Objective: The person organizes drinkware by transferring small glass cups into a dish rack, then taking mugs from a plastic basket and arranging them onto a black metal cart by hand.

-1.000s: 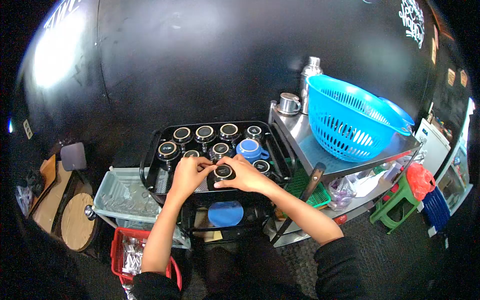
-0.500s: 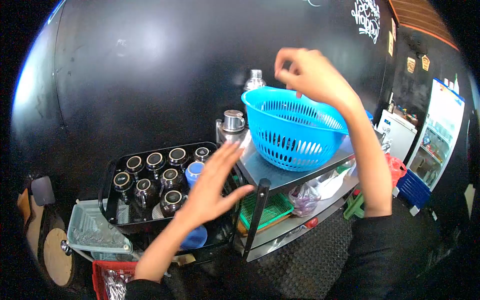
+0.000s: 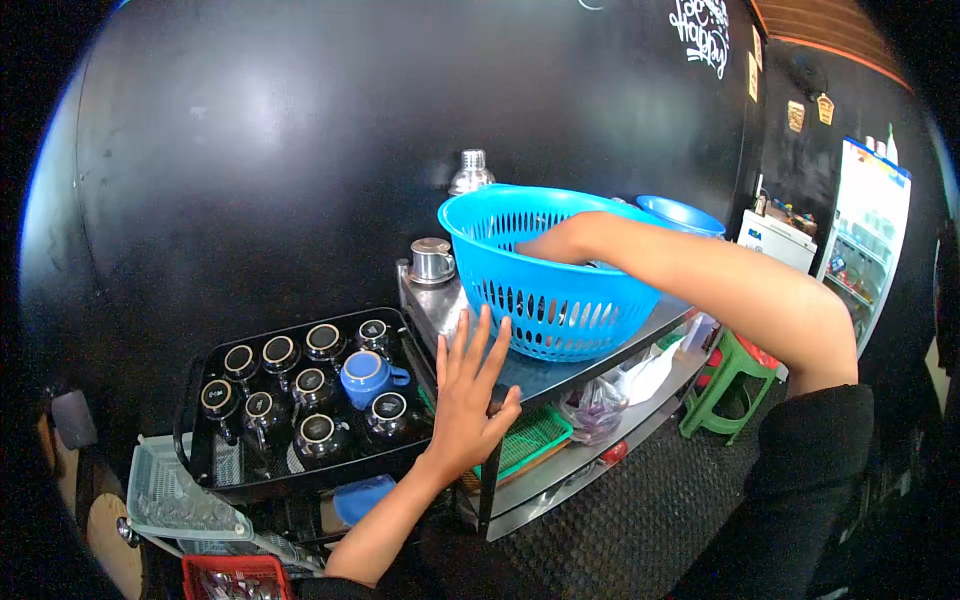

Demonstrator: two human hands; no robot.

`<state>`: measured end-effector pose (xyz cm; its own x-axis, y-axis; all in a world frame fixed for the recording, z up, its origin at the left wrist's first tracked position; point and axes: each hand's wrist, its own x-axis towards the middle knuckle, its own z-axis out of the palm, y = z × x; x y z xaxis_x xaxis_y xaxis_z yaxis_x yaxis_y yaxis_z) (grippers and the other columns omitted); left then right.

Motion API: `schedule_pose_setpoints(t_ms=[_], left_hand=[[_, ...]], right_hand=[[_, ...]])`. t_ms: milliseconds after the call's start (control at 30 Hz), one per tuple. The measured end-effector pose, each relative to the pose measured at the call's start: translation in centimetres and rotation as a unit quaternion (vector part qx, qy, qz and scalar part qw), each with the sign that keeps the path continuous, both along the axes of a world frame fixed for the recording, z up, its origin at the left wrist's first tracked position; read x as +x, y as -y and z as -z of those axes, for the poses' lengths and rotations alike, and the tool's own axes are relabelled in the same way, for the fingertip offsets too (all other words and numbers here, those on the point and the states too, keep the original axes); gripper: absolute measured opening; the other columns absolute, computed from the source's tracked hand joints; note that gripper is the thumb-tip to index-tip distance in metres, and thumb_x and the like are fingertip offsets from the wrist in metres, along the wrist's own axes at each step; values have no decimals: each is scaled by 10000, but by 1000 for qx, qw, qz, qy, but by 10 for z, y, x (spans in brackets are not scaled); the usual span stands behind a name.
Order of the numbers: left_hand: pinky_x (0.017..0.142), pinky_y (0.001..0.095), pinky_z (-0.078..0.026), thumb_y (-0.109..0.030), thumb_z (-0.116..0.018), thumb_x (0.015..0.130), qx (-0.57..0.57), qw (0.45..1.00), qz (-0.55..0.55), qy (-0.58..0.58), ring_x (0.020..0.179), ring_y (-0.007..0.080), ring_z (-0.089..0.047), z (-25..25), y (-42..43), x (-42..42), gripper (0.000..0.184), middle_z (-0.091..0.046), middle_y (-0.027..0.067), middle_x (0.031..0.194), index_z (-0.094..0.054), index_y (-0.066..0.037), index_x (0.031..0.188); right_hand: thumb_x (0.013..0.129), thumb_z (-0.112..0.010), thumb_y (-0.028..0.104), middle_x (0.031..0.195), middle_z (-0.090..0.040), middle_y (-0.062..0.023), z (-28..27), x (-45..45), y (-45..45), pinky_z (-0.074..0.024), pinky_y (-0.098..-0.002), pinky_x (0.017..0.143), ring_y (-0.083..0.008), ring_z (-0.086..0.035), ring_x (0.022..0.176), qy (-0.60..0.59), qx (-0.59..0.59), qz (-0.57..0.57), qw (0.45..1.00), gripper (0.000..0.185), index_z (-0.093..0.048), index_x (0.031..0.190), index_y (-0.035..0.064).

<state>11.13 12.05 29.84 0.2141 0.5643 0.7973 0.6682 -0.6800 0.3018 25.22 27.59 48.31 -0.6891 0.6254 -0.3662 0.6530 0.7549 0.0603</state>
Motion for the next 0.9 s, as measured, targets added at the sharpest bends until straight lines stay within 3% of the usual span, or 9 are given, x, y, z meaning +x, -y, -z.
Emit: schedule_pose_setpoints(t_ms=[133, 233, 333, 400, 433, 533, 767, 800, 900], left_hand=[[1170, 570, -14, -251, -550, 883, -8, 1000, 7, 9, 1499, 367, -62, 1, 1, 2, 728, -135, 162, 1620, -266, -125, 1542], [1168, 568, -7, -247, -548, 886, -26, 999, 33, 35, 1501, 365, -51, 2, 1, 2, 730, -122, 161, 1623, -259, -134, 1546], [1156, 593, -2, -230, -559, 885, -43, 995, 59, 63, 1497, 388, -40, 2, 1, 2, 731, -112, 161, 1625, -260, -160, 1548], [1156, 592, 0, -228, -559, 887, -46, 996, 56, 59, 1498, 384, -37, 2, 2, 2, 732, -108, 157, 1626, -256, -166, 1550], [1156, 592, 0, -229, -560, 888, -46, 996, 54, 60, 1499, 380, -40, 3, 1, 3, 733, -103, 152, 1628, -253, -171, 1551], [1157, 591, 1, -233, -562, 891, -59, 995, 54, 62, 1501, 369, -51, 3, 3, 2, 738, -92, 143, 1631, -242, -180, 1554], [1153, 596, 14, -222, -547, 909, -77, 992, 64, 71, 1499, 354, -95, 2, 6, 4, 737, -71, 135, 1635, -208, -197, 1563], [1153, 596, 14, -222, -547, 909, -76, 993, 62, 71, 1499, 354, -95, 3, 5, 3, 737, -71, 135, 1635, -208, -197, 1563], [1151, 599, 18, -217, -537, 920, -75, 992, 68, 70, 1497, 354, -106, 4, 6, 2, 724, -69, 136, 1635, -206, -195, 1563]], right_hand=[[981, -458, 408, 1504, -416, -139, -6, 0, 22, -317, -468, 1115, -314, -432, 1350, -62, -32, 26, 997, 558, -465, 1433, 80], [971, -517, 345, 1438, -495, -165, 4, -14, -21, -367, -465, 1078, -313, -488, 1300, 1, -23, -48, 999, 518, -498, 1399, 54], [915, -611, 265, 1344, -578, -175, -8, -6, -11, -449, -451, 1003, -325, -562, 1214, -38, -63, -85, 994, 517, -515, 1386, 75], [779, -737, 251, 1271, -605, -213, -33, -2, 33, -461, -445, 969, -357, -587, 1159, 17, 30, -75, 997, 634, -532, 1350, 68], [779, -737, 251, 1271, -605, -213, -38, 2, 40, -461, -445, 969, -357, -587, 1159, 17, 30, -76, 996, 634, -532, 1350, 68], [664, -808, 300, 1225, -605, -241, -53, 8, 48, -464, -433, 974, -360, -593, 1129, -63, 92, -180, 977, 799, -513, 1368, 66], [597, -860, 359, 1202, -592, -209, -84, 33, 78, -462, -420, 966, -363, -573, 1130, -161, 234, -206, 937, 891, -517, 1345, 17], [587, -845, 489, 1211, -587, -225, -89, 38, 81, -465, -417, 981, -394, -569, 1131, -172, 273, -207, 924, 944, -521, 1358, 49], [600, -838, 501, 1159, -572, -209, -98, 51, 89, -449, -430, 975, -369, -553, 1111, -251, 353, -214, 876, 920, -530, 1350, 65]])
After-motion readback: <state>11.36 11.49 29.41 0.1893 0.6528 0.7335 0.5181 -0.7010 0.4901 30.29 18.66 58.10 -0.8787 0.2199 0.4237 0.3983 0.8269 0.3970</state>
